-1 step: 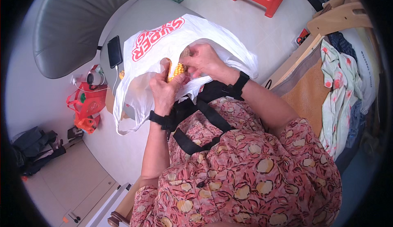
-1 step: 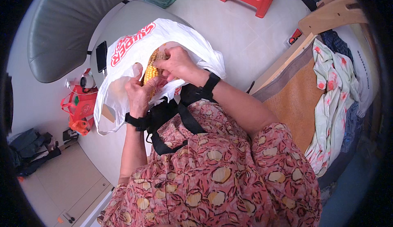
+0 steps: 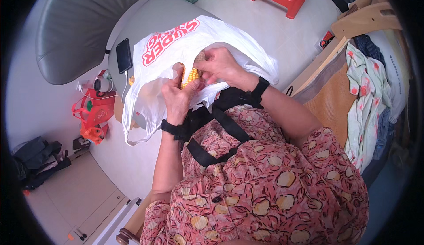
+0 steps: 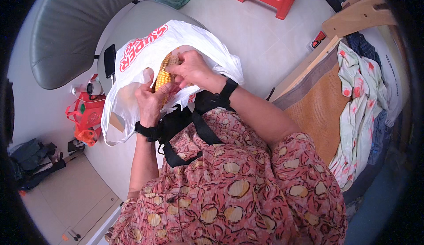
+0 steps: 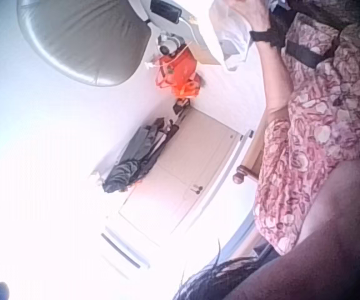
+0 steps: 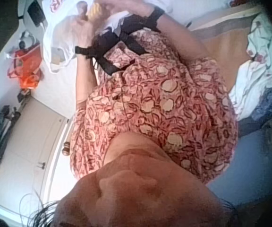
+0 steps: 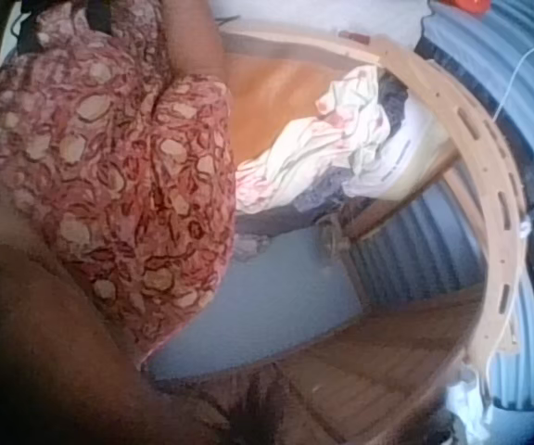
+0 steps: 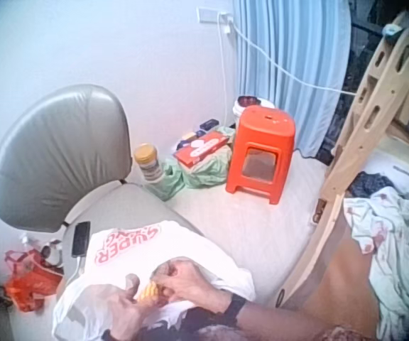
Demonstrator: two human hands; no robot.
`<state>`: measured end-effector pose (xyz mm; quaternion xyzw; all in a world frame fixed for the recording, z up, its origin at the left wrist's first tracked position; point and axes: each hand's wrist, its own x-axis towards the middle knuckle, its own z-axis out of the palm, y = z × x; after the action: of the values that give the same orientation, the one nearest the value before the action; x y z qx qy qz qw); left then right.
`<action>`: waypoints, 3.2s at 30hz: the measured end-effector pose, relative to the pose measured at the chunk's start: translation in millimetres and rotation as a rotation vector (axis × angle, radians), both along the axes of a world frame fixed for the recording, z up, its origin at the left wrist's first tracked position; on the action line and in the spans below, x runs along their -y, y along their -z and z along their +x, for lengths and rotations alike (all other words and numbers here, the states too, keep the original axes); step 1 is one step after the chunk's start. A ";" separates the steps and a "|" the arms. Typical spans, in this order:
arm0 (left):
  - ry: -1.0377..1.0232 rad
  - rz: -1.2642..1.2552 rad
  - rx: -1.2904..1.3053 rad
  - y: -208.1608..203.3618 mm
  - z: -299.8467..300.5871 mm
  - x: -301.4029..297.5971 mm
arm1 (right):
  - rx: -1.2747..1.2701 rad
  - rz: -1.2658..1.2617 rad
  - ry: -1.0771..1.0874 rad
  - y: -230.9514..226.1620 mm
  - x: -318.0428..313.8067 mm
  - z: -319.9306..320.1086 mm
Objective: Manually removing kernels from a cob of corn into a plastic bag.
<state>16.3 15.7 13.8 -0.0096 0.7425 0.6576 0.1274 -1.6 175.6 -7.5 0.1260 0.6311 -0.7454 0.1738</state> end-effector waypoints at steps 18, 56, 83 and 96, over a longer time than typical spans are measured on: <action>0.078 -0.152 -0.096 -1.8 2.2 1.3 | 0.048 -0.147 0.009 -3.0 -2.6 0.4; 0.074 -0.190 -0.109 3.4 -1.5 -0.4 | 0.120 -0.494 0.005 7.1 -8.2 2.6; 0.198 -0.333 -0.090 -1.7 0.1 10.5 | 0.130 -0.374 0.033 3.4 -4.0 1.1; 0.194 -0.220 -0.054 0.0 -0.5 10.4 | 0.110 -0.461 0.018 11.8 -4.6 1.0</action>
<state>15.8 5.3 13.8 0.0658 0.8107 0.5568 0.1685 -0.6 180.2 -19.3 0.1291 0.4327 -0.8632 0.2257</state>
